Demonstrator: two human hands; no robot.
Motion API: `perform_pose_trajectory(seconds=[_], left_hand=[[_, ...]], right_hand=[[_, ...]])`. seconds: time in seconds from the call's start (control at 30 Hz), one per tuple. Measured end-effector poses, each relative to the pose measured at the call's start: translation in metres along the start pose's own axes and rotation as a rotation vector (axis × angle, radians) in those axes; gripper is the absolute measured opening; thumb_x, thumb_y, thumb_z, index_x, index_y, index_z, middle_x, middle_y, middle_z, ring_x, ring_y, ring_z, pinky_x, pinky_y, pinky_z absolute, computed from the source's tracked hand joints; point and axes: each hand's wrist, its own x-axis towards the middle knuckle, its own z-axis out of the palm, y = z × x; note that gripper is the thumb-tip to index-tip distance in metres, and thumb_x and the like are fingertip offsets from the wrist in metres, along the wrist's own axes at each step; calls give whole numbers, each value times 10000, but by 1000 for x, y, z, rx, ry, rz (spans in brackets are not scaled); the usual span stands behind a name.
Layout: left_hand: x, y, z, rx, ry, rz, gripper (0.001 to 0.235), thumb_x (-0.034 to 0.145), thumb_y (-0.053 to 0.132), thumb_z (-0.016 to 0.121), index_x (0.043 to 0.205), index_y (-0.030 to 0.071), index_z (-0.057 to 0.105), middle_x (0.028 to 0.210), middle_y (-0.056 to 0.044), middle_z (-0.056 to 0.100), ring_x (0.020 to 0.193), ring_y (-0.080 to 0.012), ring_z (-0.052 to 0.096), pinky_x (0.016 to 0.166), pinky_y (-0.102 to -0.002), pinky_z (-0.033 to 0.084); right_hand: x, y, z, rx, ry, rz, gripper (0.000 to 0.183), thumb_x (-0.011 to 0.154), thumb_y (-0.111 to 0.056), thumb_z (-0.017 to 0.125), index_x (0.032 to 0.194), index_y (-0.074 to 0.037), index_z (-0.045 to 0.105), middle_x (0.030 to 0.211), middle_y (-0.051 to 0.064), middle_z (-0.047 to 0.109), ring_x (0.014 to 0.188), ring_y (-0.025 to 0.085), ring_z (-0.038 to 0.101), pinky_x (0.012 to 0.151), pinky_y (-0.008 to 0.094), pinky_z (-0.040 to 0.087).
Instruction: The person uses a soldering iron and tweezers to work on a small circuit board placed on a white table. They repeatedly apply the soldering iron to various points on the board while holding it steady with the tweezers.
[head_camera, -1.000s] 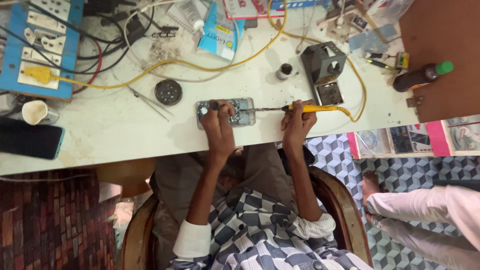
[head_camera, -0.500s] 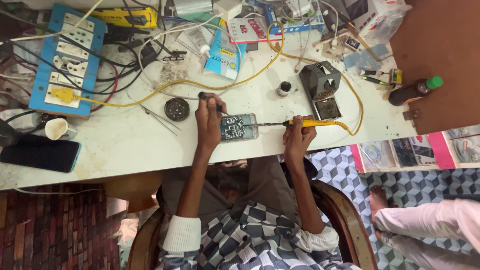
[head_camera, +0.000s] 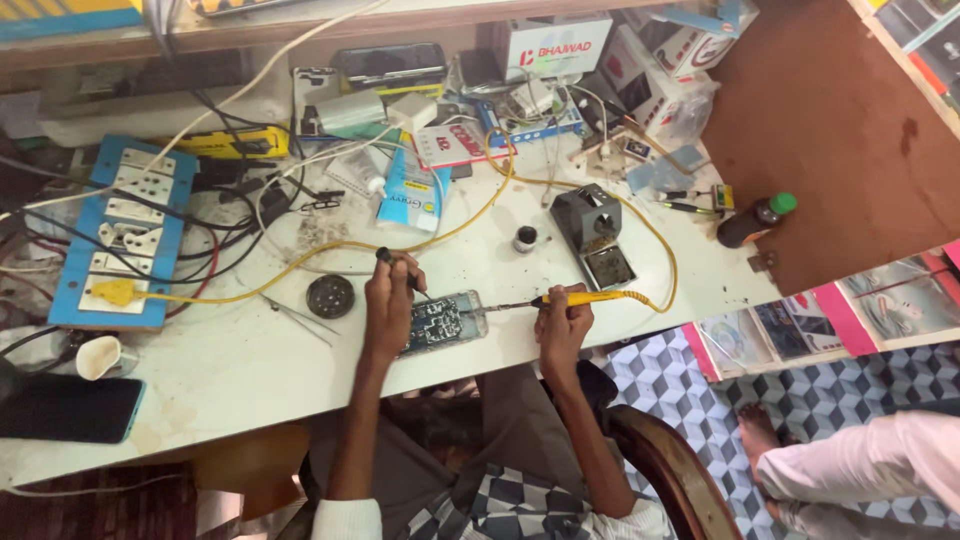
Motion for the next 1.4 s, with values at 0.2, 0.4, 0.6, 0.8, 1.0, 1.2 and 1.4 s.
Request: perform_pose_trajectory(seconds=[0.2,0.4,0.6,0.8,1.0,1.2,1.4], left_hand=[[1,-3,-1,-109,31,-37,259,1122,315,412,1070,85,518,761,-11,599,572,-30,395,511,-214,317],[-20,1,5,51,45,76,266,1140,276,413,1056,52,530,777,-12,618,584,-33,392,533,-224,333],[-30,20,21,120,62,125,272,1133,254,427,1039,35,558,753,-23,625,580,-37,408,537,-233,339],[-42,17,32,164,7,48,274,1114,244,428,1044,27,579,728,-30,627,556,-61,421,528,-253,354],[-44,6,29,66,56,108,282,1150,254,418,1068,15,544,753,-30,614,636,-46,485,577,-241,382],[-49,12,28,120,43,83,296,1129,258,418,1048,11,558,731,-36,619,553,-46,400,520,-249,321],[-46,19,33,190,-2,70,287,1118,250,413,1061,15,568,737,-33,645,527,-57,412,510,-256,346]], right_hand=[[5,1,0,164,146,17,185,1048,-158,544,910,-58,470,628,7,426,435,70,362,347,247,291],[5,0,0,186,91,37,208,1058,-170,554,919,-42,468,679,18,415,448,71,349,356,251,296],[7,5,-4,238,99,34,214,1049,-192,547,920,-49,454,692,19,426,440,74,349,351,255,290],[8,2,-5,272,113,81,190,1042,-203,557,954,-53,481,706,-8,429,478,64,350,382,243,271],[6,-4,-5,240,40,62,246,1071,-261,551,1059,-16,541,640,-33,353,490,52,325,408,230,255],[8,-1,-16,255,-112,42,349,1083,-359,561,1079,-11,548,657,-19,386,523,48,335,445,215,280],[7,-5,-17,262,-212,55,373,1084,-400,523,1176,-38,523,712,20,484,518,58,352,476,212,311]])
